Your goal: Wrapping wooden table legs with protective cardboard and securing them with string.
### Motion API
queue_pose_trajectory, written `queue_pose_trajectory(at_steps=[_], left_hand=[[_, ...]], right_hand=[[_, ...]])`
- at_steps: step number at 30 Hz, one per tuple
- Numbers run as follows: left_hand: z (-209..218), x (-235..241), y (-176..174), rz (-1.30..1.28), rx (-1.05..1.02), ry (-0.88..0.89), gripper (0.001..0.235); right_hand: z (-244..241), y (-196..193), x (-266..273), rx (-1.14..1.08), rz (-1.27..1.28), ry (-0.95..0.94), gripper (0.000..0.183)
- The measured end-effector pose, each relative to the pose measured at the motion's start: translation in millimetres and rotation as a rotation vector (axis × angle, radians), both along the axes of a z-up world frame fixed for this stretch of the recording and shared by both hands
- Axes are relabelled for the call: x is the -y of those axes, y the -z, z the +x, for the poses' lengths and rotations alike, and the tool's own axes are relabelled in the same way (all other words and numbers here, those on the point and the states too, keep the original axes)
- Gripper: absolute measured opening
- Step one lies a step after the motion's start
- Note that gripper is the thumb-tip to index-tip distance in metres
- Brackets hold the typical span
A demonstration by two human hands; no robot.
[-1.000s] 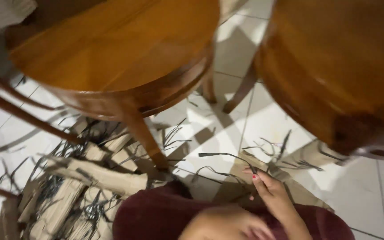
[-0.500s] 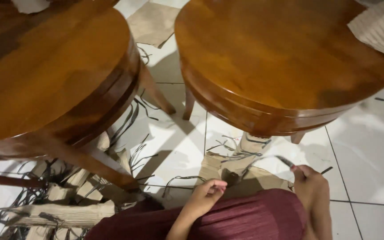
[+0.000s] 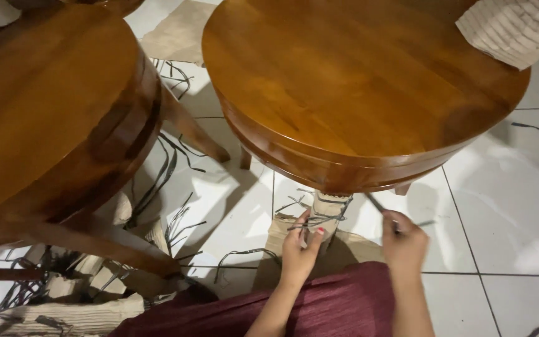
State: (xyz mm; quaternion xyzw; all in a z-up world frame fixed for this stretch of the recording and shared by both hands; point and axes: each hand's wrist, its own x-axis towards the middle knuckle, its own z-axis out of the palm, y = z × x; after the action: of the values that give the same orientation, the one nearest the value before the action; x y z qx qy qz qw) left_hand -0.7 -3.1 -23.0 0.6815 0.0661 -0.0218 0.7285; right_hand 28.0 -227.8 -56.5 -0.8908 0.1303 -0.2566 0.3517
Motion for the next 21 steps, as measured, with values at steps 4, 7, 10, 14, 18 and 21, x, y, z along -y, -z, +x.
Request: queue_pose_trajectory(at_steps=[4, 7, 10, 14, 18, 21], left_hand=[[5.7, -6.5, -16.2, -0.023, -0.230, -0.012, 0.058], [28.0, -5.7, 22.6, -0.532, -0.121, 0.002, 0.049], [36.7, -4.3, 21.5, -0.663, 0.077, 0.034, 0.063], [35.7, -6.1, 9.7, -0.670, 0.108, -0.070, 0.033], [12.0, -17.1, 25.9, -0.235, 0.144, -0.203, 0.025], [-8.5, -22.0, 24.9, -0.052, 0.357, -0.233, 0.021]], right_hand=[[19.4, -10.6, -40.3, 0.074, 0.214, -0.347, 0.019], [40.4, 25.6, -49.0, -0.001, 0.301, -0.349, 0.020], [58.4, 73.5, -49.3, -0.096, 0.356, -0.439, 0.018], [46.8, 35.8, -54.1, -0.136, 0.328, -0.452, 0.015], [33.5, 14.5, -40.2, -0.224, 0.312, -0.440, 0.014], [17.6, -14.9, -37.8, -0.258, 0.280, -0.440, 0.015]])
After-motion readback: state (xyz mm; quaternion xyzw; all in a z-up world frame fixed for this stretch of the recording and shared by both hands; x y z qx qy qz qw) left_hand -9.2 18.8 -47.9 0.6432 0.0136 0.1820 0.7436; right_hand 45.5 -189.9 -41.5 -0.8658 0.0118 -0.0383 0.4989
